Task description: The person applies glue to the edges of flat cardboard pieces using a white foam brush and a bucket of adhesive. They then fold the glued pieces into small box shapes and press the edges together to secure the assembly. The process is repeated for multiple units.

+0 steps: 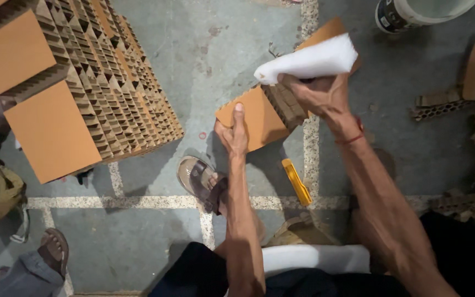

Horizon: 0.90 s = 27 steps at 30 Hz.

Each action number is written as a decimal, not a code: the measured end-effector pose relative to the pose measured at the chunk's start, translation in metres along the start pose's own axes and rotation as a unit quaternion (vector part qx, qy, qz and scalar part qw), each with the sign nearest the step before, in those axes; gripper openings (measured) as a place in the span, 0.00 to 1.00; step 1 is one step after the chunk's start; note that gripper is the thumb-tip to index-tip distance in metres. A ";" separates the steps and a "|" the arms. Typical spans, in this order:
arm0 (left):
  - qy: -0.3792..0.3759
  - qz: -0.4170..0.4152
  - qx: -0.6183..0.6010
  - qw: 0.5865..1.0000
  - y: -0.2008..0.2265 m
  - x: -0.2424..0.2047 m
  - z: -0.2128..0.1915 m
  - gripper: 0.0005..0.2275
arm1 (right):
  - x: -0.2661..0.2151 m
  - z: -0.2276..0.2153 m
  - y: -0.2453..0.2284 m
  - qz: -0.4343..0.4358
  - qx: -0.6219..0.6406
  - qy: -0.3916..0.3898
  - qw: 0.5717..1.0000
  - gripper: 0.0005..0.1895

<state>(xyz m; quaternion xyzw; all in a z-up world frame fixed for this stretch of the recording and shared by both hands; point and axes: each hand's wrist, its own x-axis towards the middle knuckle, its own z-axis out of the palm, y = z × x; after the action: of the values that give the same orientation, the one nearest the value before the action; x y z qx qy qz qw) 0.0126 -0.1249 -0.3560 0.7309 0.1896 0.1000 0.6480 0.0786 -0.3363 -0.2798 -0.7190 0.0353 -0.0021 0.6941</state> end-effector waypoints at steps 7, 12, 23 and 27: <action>0.009 -0.019 -0.030 0.999 -0.011 -0.001 -0.005 0.14 | -0.016 -0.033 0.015 0.007 -0.116 -0.049 0.992 0.32; 0.006 -0.005 -0.007 1.000 -0.004 0.008 -0.014 0.15 | -0.053 -0.055 0.005 0.045 -0.192 -0.080 0.977 0.27; -0.045 0.029 0.081 0.995 -0.008 0.006 -0.016 0.15 | 0.015 -0.002 0.004 0.029 -0.002 0.015 0.999 0.24; -0.023 -0.014 0.019 0.999 -0.015 0.007 -0.012 0.16 | 0.018 0.000 0.004 0.016 -0.053 -0.016 0.998 0.19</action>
<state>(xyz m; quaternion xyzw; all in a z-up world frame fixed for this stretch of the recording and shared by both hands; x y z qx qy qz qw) 0.0119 -0.1095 -0.3695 0.7427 0.1869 0.0699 0.6392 0.0961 -0.3378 -0.2843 -0.7544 0.0361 0.0220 0.6551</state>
